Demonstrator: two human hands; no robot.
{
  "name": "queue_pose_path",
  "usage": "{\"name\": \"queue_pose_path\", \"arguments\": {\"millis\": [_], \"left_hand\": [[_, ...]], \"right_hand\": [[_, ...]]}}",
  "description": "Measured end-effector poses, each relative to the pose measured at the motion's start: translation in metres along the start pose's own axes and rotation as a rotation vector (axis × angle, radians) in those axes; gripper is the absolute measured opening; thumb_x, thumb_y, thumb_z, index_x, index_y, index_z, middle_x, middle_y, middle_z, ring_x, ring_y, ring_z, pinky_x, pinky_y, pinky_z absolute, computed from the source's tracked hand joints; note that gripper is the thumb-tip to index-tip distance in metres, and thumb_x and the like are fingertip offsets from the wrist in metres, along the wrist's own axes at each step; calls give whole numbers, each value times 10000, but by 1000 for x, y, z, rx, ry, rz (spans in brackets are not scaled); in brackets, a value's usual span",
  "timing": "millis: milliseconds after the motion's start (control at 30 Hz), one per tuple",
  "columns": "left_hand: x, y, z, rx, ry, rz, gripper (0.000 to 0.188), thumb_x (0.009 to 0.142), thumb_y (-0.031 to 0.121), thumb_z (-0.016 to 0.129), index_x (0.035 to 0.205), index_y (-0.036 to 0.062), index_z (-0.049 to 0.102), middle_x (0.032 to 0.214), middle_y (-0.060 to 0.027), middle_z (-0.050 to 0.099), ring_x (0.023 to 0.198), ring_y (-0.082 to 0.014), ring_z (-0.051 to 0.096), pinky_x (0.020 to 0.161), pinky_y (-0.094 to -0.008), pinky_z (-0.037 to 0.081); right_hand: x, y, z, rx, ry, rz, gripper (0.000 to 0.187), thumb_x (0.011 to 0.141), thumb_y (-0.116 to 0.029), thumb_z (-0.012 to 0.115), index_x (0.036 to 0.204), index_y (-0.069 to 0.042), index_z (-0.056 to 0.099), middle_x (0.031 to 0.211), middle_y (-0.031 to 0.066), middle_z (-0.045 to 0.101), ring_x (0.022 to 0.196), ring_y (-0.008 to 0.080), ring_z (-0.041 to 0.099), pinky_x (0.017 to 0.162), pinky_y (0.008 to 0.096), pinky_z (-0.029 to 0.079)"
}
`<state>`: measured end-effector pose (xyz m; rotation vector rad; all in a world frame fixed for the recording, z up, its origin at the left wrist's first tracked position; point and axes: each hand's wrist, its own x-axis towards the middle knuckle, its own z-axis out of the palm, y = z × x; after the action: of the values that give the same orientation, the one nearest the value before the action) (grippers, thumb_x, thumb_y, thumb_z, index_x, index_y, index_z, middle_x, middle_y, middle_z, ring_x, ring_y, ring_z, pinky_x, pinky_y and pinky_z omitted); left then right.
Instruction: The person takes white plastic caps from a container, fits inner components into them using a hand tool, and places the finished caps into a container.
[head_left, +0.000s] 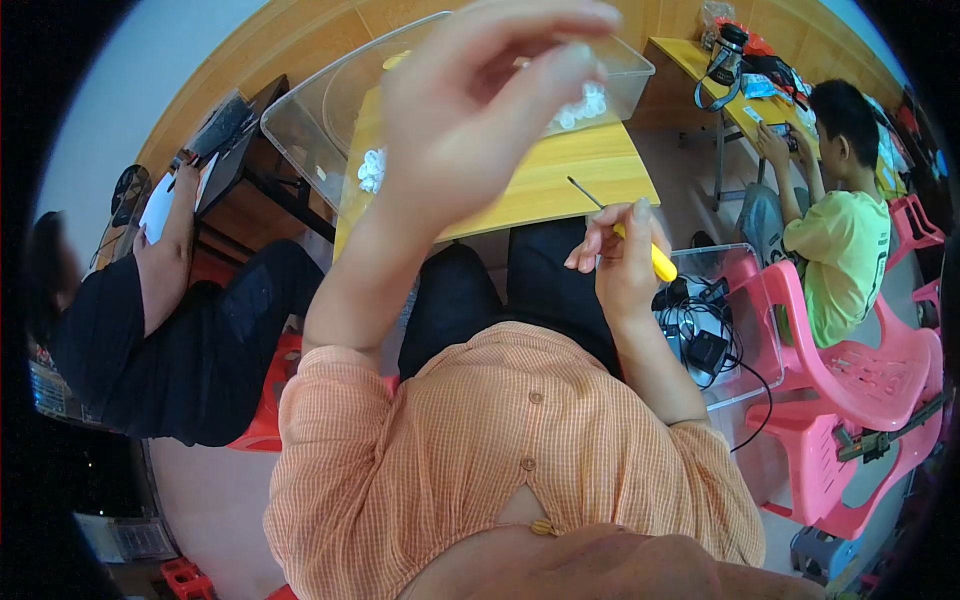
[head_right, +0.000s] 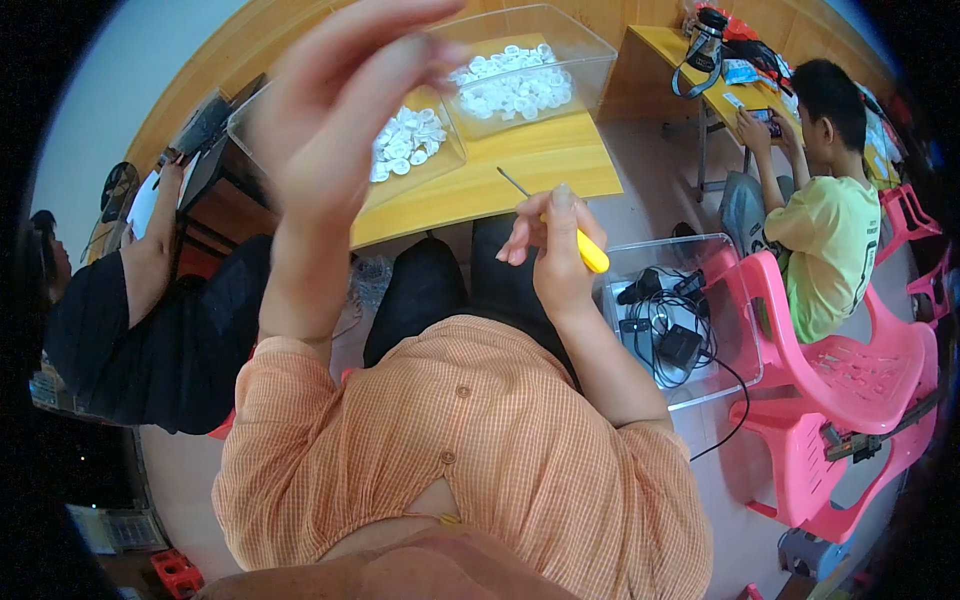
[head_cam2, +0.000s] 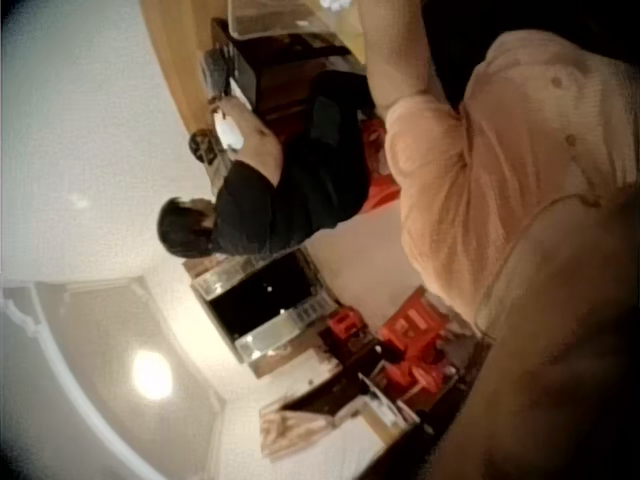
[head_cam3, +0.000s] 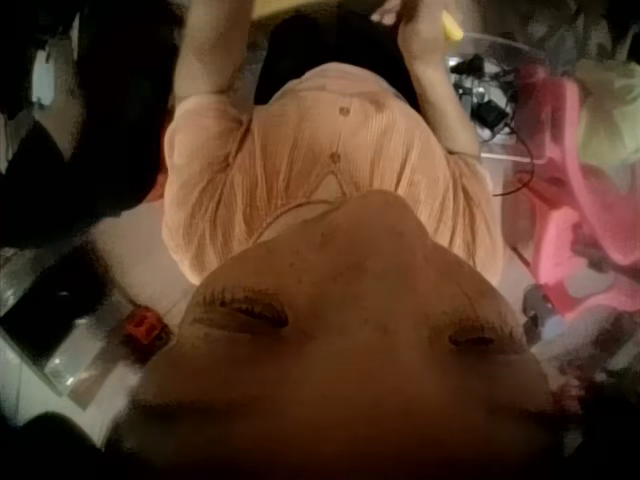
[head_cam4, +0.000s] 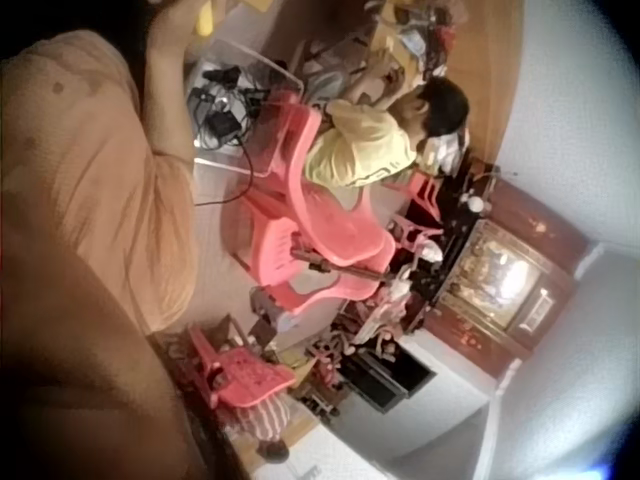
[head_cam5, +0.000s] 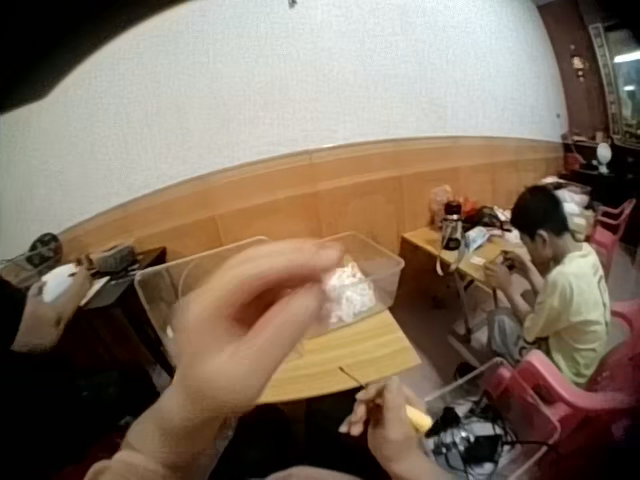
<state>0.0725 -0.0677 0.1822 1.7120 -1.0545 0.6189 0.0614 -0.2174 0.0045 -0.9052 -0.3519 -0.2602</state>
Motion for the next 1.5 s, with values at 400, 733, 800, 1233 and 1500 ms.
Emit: {"name": "queue_pose_path", "arguments": {"millis": [400,733,800,1233,1500], "left_hand": [[-75,178,25,-637,330,172,151,874,164,658,1019,166,702,1020,73,683,870,-143,609,726,-232,510],[-78,177,17,-904,321,79,74,837,149,703,880,205,726,1040,75,681,975,-149,635,796,-243,522],[-78,175,21,-899,327,91,61,840,163,701,874,209,725,1053,85,677,961,-147,638,793,-246,522],[-87,107,-33,-969,-221,508,235,922,213,561,1101,62,589,996,-119,601,835,-277,630,716,-417,560],[-143,-140,-121,399,116,-537,403,822,126,692,1194,16,582,1087,-127,652,977,-196,630,848,-313,492]], "right_hand": [[-28,21,21,-211,-276,88,399,1008,-318,419,863,20,573,617,72,544,484,126,541,479,248,486],[-26,24,23,-216,-256,112,359,989,-284,480,831,12,608,604,36,560,499,77,533,466,207,447],[-25,24,21,-206,-245,118,350,988,-277,482,834,11,609,604,37,561,498,78,532,468,208,449],[-23,27,16,-219,-220,110,336,984,-264,483,833,9,608,615,43,565,490,84,525,468,208,438],[-24,34,26,-182,-239,169,336,990,-260,472,838,13,595,602,51,553,473,102,516,466,226,444]]}}
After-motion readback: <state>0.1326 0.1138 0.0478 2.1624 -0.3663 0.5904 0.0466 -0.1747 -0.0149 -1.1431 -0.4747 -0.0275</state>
